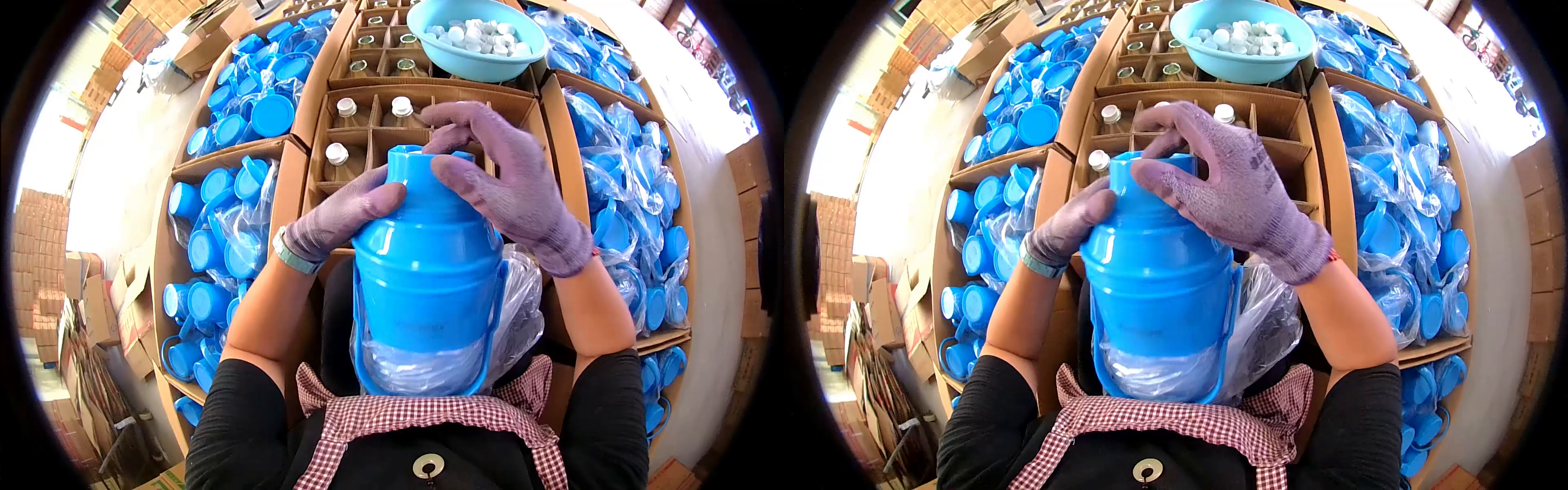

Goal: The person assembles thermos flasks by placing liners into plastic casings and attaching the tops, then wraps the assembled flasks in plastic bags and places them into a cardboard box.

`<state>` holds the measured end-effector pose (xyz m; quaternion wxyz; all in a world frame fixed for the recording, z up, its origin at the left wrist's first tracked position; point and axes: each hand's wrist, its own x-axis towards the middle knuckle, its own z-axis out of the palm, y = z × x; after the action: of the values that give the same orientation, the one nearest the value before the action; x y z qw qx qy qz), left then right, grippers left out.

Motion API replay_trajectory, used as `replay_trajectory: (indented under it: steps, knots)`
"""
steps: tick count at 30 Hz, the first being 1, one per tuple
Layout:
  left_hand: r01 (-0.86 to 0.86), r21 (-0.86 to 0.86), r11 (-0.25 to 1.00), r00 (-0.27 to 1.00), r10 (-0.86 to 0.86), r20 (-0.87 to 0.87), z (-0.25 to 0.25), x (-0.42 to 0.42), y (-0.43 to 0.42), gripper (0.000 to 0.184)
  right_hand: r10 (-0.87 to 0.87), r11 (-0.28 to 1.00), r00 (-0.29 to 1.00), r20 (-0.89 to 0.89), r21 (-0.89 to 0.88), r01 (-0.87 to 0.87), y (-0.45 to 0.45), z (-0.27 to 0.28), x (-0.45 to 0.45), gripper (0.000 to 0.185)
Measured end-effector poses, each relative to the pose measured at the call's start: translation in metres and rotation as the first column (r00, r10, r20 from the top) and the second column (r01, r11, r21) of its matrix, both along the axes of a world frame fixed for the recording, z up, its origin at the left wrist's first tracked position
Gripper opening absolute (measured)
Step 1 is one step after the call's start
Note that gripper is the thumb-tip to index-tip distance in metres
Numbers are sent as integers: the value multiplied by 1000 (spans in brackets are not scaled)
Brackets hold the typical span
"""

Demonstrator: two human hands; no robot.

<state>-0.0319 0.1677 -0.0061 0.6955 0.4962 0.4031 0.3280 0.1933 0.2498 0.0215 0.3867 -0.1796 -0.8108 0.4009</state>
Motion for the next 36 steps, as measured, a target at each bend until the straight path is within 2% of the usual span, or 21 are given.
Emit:
replay_trajectory:
  steps: [3,5,8,11,13,15,16,18,19,20,21,22,24,26,28,29,31,32,34,35,36]
  knots:
    - [-78,47,996,995,75,63,-16,0,-8,111,-59,987,998,11,152,57,-12,-4,3,61]
    - [-96,25,995,995,96,23,1,3,-19,109,-74,990,995,61,121,66,-31,7,6,65]
    - [-164,20,986,986,163,32,1,7,-25,105,-49,999,990,134,-7,50,-34,-8,6,90]
    - [-185,195,963,948,227,-224,3,5,-33,101,54,916,989,-134,-389,-103,-31,-34,9,102]
    - [-124,357,926,635,350,-688,45,29,-46,101,115,712,896,-429,-593,-376,-22,-74,9,115]
    - [-3,560,828,409,512,-755,35,44,-65,107,5,566,922,-388,-758,-323,-16,-101,8,120]
    - [-22,563,826,475,504,-721,32,43,-64,108,42,578,899,-436,-723,-377,-16,-106,5,123]
    - [-49,570,820,593,483,-644,25,29,-60,110,5,662,964,-266,-721,-202,-22,-82,22,123]
    - [-170,466,868,821,387,-420,13,18,-56,106,-25,692,984,-178,-713,-111,-32,-63,30,123]
    - [-267,267,926,938,313,-149,-10,5,-56,97,-136,820,991,-3,-561,111,-40,-49,37,113]
    - [-289,48,956,947,278,159,-35,-5,-53,87,-261,869,964,47,-424,256,-61,-27,34,99]
    - [-229,-76,970,945,240,222,-61,-13,-43,81,-388,909,922,-12,-173,380,-83,-24,27,87]
    - [-71,-292,954,912,181,369,-95,-24,-26,70,-410,847,889,204,447,289,-112,15,7,78]
    - [39,-323,945,895,111,432,-96,-5,-8,69,-364,810,888,283,567,151,-123,28,-6,69]
    - [86,-266,960,891,46,452,-86,15,0,69,-275,832,865,420,554,-4,-117,50,-7,58]
    - [95,-228,969,891,19,454,-80,21,-1,69,-164,927,859,485,373,-34,-103,73,3,54]
    - [108,-142,984,894,-33,446,-70,30,-5,68,139,895,960,243,383,-227,-39,93,13,54]
    - [109,-101,989,898,-55,436,-64,34,-9,68,176,818,945,275,493,-296,-16,108,14,60]
    - [111,-48,993,905,-81,418,-53,41,-19,67,530,788,771,353,130,-602,-16,133,0,62]
    - [93,-14,996,912,-79,403,-47,41,-26,67,751,646,576,323,-173,-744,-27,143,-12,63]
    - [90,15,996,914,-89,395,-44,43,-34,67,731,609,542,414,-39,-792,-49,159,-26,62]
